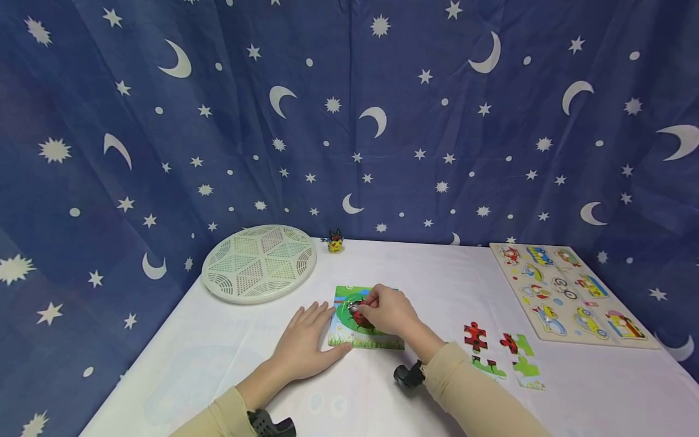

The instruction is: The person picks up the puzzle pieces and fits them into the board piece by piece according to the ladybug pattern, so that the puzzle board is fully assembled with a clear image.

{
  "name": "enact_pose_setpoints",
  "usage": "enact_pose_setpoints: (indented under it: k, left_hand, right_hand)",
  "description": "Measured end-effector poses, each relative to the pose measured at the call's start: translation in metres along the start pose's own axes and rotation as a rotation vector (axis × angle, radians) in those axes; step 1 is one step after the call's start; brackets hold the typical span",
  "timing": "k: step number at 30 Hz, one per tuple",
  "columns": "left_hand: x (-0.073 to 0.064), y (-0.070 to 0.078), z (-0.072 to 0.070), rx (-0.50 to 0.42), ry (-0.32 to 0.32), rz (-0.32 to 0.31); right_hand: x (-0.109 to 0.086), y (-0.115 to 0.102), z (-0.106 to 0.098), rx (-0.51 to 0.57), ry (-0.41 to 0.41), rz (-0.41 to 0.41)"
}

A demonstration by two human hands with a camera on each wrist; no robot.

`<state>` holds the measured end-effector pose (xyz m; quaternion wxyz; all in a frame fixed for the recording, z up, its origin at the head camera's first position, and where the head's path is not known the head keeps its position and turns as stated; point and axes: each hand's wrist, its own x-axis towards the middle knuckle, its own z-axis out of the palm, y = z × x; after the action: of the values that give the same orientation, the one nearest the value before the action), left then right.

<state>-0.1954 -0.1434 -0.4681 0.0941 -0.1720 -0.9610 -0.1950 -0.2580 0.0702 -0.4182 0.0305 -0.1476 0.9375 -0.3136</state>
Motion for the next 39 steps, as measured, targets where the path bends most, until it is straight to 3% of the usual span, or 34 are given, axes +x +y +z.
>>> enact_pose_setpoints:
  k: [22,30,39]
  left_hand:
    - [0.000,0.000,0.001,-0.008,0.008,-0.005]
    - [-0.001,0.000,0.002,0.004,0.006,0.004]
    - [0.000,-0.001,0.002,0.000,0.011,0.006]
  right_hand:
    - [-0.011,0.025,-0.025,0.013,0.017,-0.003]
    - [-0.020,0.042,-0.040,0.049,0.016,0.088]
    - [-0.029,0.057,-0.057,0.042,0.041,0.103]
